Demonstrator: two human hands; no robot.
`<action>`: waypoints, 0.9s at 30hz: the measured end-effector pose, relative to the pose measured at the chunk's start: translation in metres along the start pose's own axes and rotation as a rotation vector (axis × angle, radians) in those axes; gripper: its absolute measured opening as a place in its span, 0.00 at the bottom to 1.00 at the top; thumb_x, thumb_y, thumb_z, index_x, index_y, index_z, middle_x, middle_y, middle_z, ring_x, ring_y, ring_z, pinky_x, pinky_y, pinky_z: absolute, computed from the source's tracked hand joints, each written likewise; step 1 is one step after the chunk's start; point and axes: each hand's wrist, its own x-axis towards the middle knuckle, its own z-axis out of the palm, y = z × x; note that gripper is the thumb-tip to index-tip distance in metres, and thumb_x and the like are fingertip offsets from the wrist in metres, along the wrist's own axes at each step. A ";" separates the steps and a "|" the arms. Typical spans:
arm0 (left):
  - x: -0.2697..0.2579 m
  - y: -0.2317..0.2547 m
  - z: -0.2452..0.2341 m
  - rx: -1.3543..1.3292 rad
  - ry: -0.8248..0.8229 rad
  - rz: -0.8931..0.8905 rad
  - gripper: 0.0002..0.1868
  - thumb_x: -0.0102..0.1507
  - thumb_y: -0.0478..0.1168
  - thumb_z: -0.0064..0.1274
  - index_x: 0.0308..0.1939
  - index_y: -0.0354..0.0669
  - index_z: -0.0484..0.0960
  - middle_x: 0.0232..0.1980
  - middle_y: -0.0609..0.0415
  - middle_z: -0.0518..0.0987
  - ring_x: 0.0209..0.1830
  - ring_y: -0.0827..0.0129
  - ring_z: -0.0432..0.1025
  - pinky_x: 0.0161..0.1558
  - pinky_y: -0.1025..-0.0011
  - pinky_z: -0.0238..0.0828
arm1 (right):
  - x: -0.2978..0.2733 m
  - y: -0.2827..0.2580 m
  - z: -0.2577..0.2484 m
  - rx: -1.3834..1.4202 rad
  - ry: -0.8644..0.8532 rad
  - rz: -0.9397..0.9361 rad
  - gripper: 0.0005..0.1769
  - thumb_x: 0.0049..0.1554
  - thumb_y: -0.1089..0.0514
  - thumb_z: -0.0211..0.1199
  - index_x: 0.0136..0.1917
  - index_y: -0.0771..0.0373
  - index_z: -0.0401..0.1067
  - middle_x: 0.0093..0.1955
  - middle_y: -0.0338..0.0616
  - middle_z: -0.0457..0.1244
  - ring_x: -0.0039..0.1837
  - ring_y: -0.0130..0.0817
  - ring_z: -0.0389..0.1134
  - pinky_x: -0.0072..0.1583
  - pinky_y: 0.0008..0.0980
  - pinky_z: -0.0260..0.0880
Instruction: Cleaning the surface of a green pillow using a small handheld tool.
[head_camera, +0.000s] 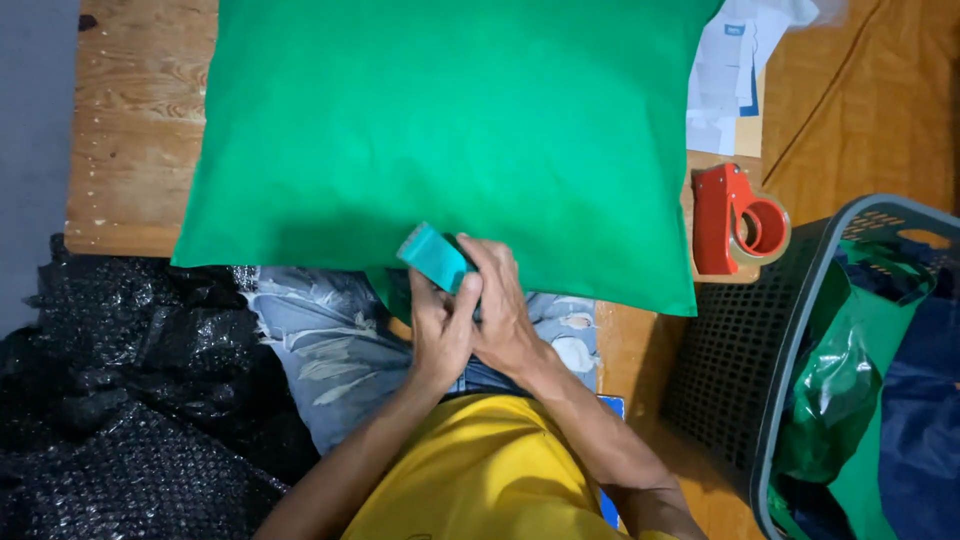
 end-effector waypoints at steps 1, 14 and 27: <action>0.001 0.001 0.006 0.000 0.005 0.002 0.12 0.69 0.38 0.53 0.52 0.36 0.72 0.39 0.48 0.77 0.41 0.67 0.71 0.50 0.61 0.71 | 0.007 -0.003 -0.016 0.002 -0.003 -0.004 0.37 0.58 0.58 0.67 0.76 0.70 0.57 0.63 0.57 0.59 0.65 0.58 0.61 0.67 0.48 0.59; -0.006 0.012 -0.002 0.245 0.125 -0.015 0.38 0.56 0.50 0.64 0.61 0.39 0.60 0.51 0.47 0.74 0.49 0.61 0.73 0.51 0.65 0.70 | 0.110 0.057 -0.092 -0.648 -0.017 -0.087 0.37 0.67 0.30 0.46 0.83 0.43 0.48 0.85 0.57 0.38 0.87 0.64 0.41 0.80 0.78 0.36; 0.028 -0.086 0.030 1.155 0.106 0.728 0.44 0.66 0.54 0.61 0.75 0.30 0.59 0.56 0.44 0.64 0.52 0.48 0.65 0.48 0.49 0.63 | 0.113 0.061 -0.075 -0.880 -0.215 0.003 0.57 0.54 0.07 0.37 0.86 0.37 0.47 0.86 0.59 0.32 0.86 0.62 0.30 0.76 0.81 0.23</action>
